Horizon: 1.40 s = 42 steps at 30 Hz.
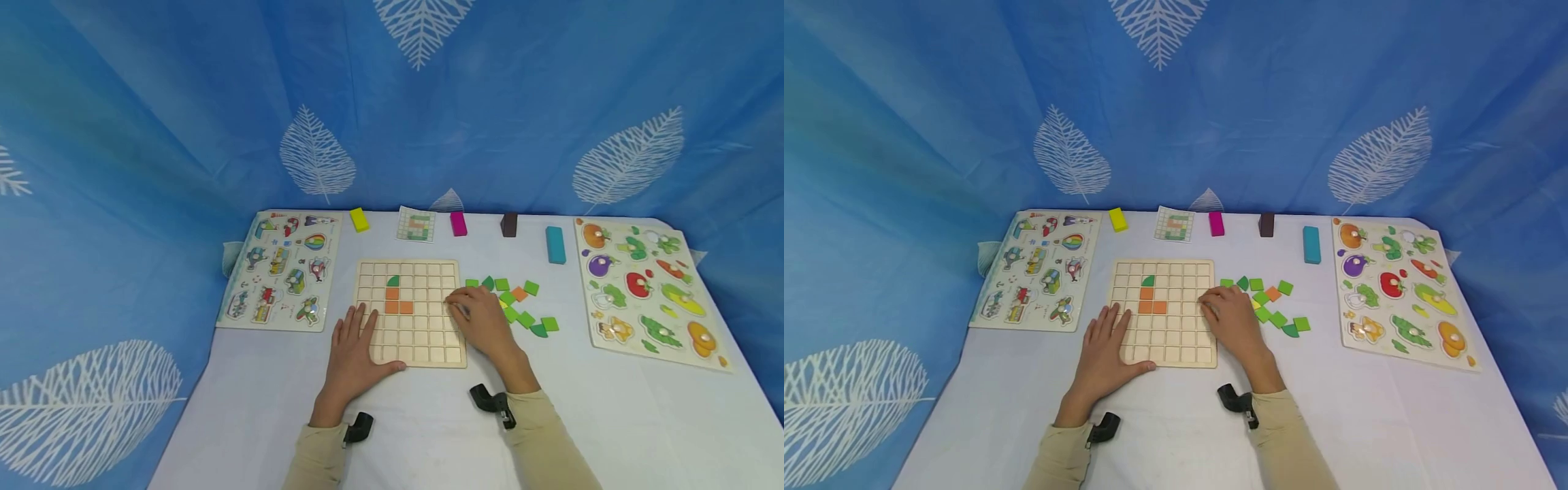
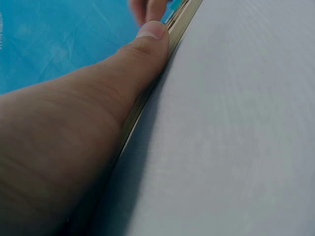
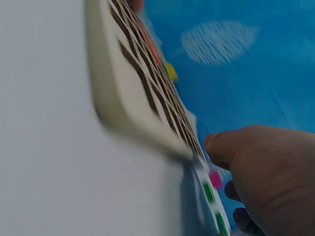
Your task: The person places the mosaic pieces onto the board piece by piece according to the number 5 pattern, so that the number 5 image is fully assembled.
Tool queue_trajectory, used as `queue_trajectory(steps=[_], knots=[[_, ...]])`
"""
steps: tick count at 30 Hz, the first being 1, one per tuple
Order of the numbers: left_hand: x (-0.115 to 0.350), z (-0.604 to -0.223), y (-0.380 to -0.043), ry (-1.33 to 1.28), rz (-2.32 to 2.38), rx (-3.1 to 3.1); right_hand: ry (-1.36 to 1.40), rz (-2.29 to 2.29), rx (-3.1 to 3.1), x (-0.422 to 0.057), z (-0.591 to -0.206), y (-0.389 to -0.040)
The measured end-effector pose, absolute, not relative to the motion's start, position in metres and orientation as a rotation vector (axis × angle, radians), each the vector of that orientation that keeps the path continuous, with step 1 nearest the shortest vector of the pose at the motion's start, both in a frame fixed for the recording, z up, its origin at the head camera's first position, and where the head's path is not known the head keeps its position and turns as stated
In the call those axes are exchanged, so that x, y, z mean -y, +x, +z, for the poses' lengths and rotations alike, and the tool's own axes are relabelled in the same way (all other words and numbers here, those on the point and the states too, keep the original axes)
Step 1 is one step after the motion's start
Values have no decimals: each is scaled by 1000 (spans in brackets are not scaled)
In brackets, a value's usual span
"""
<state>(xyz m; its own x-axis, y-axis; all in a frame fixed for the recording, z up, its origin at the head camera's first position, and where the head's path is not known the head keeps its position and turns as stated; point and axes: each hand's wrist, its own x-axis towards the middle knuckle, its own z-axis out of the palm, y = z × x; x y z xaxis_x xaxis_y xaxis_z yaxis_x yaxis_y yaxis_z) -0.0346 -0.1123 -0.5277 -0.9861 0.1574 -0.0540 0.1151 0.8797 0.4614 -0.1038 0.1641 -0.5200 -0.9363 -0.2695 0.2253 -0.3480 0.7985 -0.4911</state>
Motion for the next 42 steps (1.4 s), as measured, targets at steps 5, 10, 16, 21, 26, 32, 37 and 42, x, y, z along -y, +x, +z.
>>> queue_trajectory(steps=[5, 10, 16, 21, 26, 32, 37, 42], knots=[[113, -529, -34, 206, 706, -2953, 174, 864, 2806, -213, -520, -99], [114, -527, -33, 203, 724, -2955, -8, 823, 2792, -246, -522, -89], [115, -529, -33, 208, 734, -2952, -86, 742, 2846, -259, -521, -84], [114, -529, -33, 212, 738, -2951, -110, 785, 2858, -264, -519, -83], [114, -529, -34, 205, 755, -2950, -136, 792, 2888, -264, -518, -83], [114, -528, -34, 207, 753, -2944, -264, 773, 2915, -259, -519, -84], [114, -526, -34, 211, 750, -2948, -335, 788, 2932, -254, -519, -87], [114, -525, -34, 215, 745, -2952, -366, 796, 2880, -252, -520, -89]])
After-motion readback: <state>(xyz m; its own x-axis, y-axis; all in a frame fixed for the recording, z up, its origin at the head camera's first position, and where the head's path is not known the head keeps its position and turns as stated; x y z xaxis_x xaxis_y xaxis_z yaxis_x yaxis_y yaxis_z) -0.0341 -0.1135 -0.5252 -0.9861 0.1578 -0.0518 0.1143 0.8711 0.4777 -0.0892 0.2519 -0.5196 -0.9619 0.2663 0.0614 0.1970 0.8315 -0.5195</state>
